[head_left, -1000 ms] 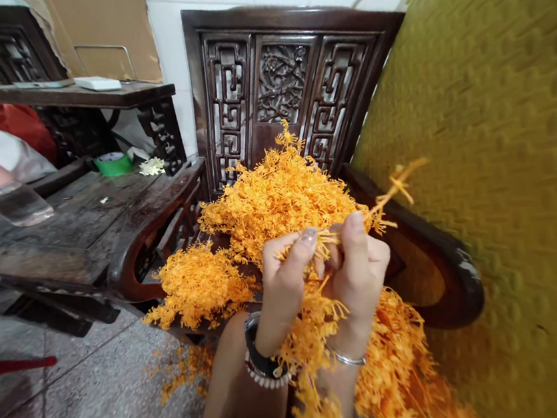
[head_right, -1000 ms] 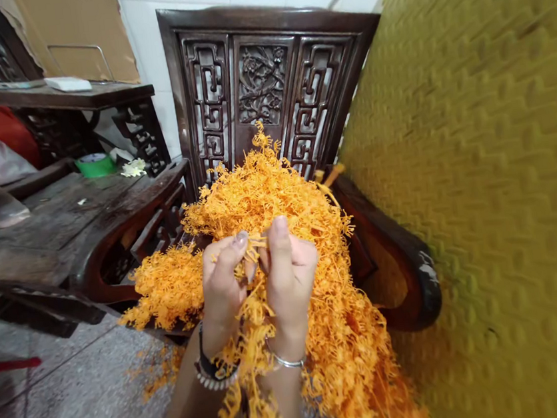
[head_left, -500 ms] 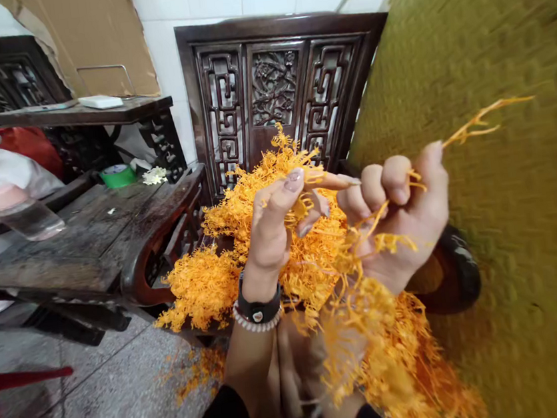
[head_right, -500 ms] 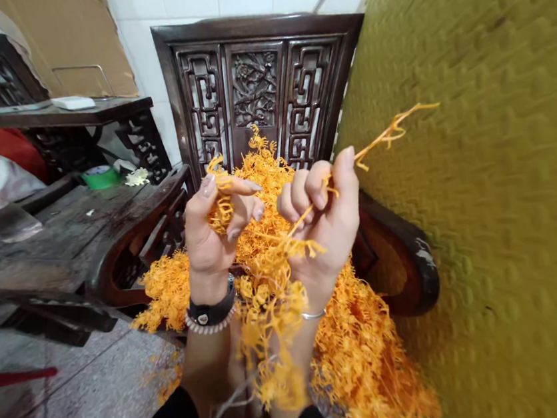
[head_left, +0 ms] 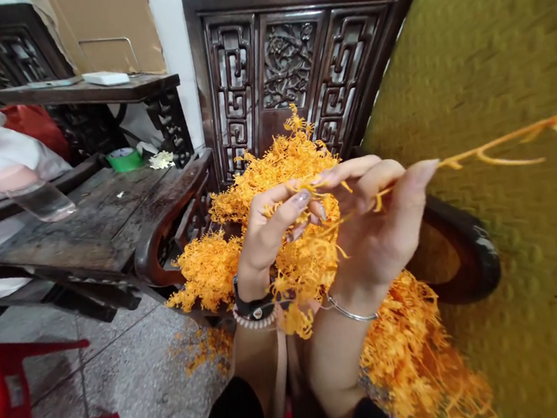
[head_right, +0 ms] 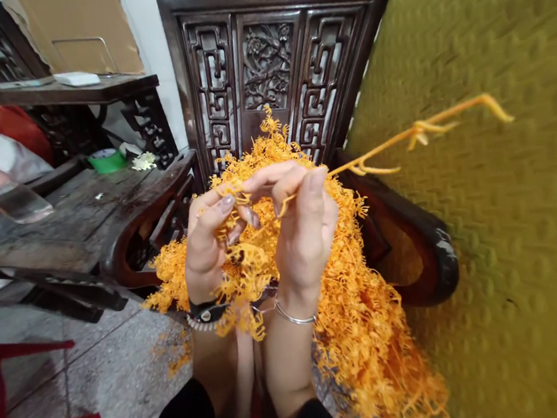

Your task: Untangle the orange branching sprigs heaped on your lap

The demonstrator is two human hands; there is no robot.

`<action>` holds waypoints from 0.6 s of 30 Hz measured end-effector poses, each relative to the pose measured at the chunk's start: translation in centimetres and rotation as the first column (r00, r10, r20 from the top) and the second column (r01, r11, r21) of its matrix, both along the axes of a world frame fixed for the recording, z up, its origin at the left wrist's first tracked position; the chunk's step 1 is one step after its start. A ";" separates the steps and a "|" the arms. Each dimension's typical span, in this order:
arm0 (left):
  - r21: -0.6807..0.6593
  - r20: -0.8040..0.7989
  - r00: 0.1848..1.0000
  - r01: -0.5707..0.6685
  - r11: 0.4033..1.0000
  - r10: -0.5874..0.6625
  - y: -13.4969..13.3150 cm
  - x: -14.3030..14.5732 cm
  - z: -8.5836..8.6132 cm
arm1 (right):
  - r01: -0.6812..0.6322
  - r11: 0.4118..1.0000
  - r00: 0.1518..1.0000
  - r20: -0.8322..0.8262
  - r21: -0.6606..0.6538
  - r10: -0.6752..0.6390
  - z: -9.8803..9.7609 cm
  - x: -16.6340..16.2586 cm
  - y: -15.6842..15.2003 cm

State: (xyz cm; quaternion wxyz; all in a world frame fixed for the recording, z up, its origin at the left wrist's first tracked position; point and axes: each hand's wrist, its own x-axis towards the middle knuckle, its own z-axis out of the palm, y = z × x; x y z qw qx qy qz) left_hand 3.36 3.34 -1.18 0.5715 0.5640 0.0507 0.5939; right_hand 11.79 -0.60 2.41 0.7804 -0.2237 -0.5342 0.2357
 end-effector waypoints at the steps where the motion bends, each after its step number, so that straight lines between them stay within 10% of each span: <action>1: -0.006 0.012 1.000 0.018 1.000 -0.018 -0.1 -0.1 0.1 | 0.008 1.000 1.000 0.007 0.014 -0.008 0.0 -0.2 -0.1; 18: -0.156 -0.070 0.993 -0.108 0.982 0.098 -1.7 1.2 0.9 | 0.040 0.994 0.998 0.045 -0.106 -0.035 -0.5 -0.3 0.4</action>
